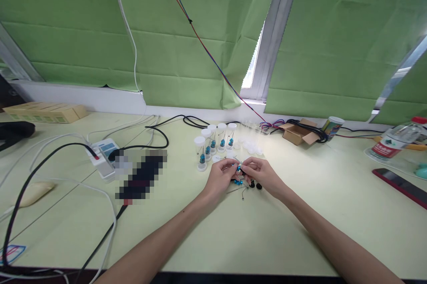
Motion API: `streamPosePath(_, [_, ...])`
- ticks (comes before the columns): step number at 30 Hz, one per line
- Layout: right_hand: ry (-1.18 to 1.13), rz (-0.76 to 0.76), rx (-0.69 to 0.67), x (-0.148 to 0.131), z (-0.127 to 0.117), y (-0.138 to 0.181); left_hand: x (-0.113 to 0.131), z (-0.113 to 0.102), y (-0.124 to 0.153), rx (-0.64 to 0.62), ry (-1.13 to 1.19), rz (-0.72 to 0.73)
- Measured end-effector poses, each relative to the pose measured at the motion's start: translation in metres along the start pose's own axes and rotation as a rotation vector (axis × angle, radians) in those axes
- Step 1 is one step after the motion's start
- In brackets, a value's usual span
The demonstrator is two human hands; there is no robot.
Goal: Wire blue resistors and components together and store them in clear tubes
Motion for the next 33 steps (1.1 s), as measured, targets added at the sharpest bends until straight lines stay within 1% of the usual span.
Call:
streamPosePath(8, [0.000,0.006,-0.001,0.001,-0.001,0.001,0.005,0.004,0.003,-0.014,0.007,0.001])
streamPosePath(14, [-0.022,0.004,0.002,-0.001,0.000,0.002,0.002,0.005,0.000,-0.049,-0.021,0.016])
streamPosePath(20, [-0.038,0.005,-0.006,0.003,-0.001,0.000,0.005,0.006,-0.001,-0.083,-0.086,0.068])
streamPosePath(27, [-0.054,0.007,-0.005,0.007,-0.002,-0.001,0.009,0.007,0.000,-0.094,-0.133,0.118])
streamPosePath(33, [-0.055,0.001,-0.014,0.006,-0.001,0.000,0.021,0.010,0.004,-0.087,-0.219,0.185])
Point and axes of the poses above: each hand's wrist, its own y-axis away from the middle knuckle, its own z-axis out of the palm, x = y × z, the point moved 9 cm from there along -y, towards the middle knuckle, and after that the axes turned 8 degrees about -x, right-handed, at the moved point
